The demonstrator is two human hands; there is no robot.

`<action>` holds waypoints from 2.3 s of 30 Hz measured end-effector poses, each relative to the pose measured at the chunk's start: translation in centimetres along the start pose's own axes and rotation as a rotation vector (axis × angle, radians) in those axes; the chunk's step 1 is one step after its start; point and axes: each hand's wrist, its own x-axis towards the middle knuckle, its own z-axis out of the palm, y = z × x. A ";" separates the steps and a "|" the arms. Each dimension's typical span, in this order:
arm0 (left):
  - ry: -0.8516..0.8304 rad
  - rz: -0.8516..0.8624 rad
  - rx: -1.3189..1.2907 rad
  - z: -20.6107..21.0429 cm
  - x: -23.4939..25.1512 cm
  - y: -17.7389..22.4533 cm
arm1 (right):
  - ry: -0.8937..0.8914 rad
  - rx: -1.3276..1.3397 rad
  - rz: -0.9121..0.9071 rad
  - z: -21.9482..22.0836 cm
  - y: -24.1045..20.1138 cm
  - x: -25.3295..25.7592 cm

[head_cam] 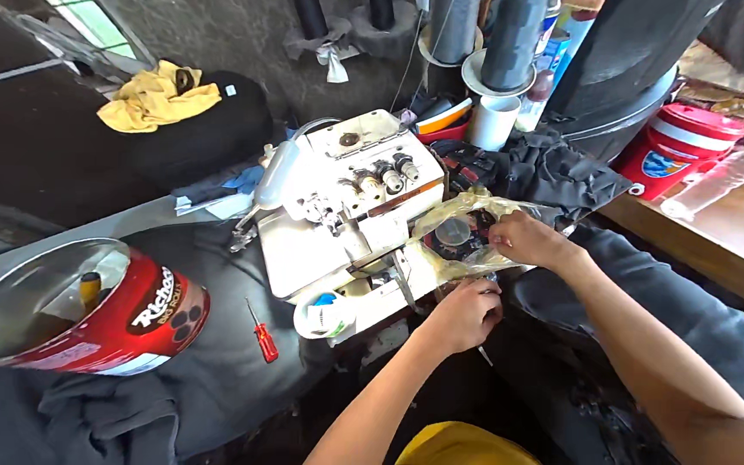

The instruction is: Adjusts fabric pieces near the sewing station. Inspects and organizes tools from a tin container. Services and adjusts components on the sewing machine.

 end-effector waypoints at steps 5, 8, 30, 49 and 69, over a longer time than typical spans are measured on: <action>-0.158 -0.210 0.107 0.8 2.7 -0.4 | 0.140 -0.007 -0.232 1.2 1.4 -0.7; -0.179 -0.255 0.128 0.7 2.6 -0.6 | 0.144 -0.041 -0.270 1.6 2.0 -0.9; 0.252 0.109 0.198 0.1 -0.9 -6.5 | 0.050 -0.059 -0.021 0.4 -1.4 6.4; 0.484 0.124 0.206 0.9 -1.5 -7.1 | -0.095 0.028 0.036 -0.4 -2.4 6.4; 0.641 0.012 0.277 1.8 -3.2 -6.2 | -0.096 -0.153 -0.175 -1.0 -0.9 6.2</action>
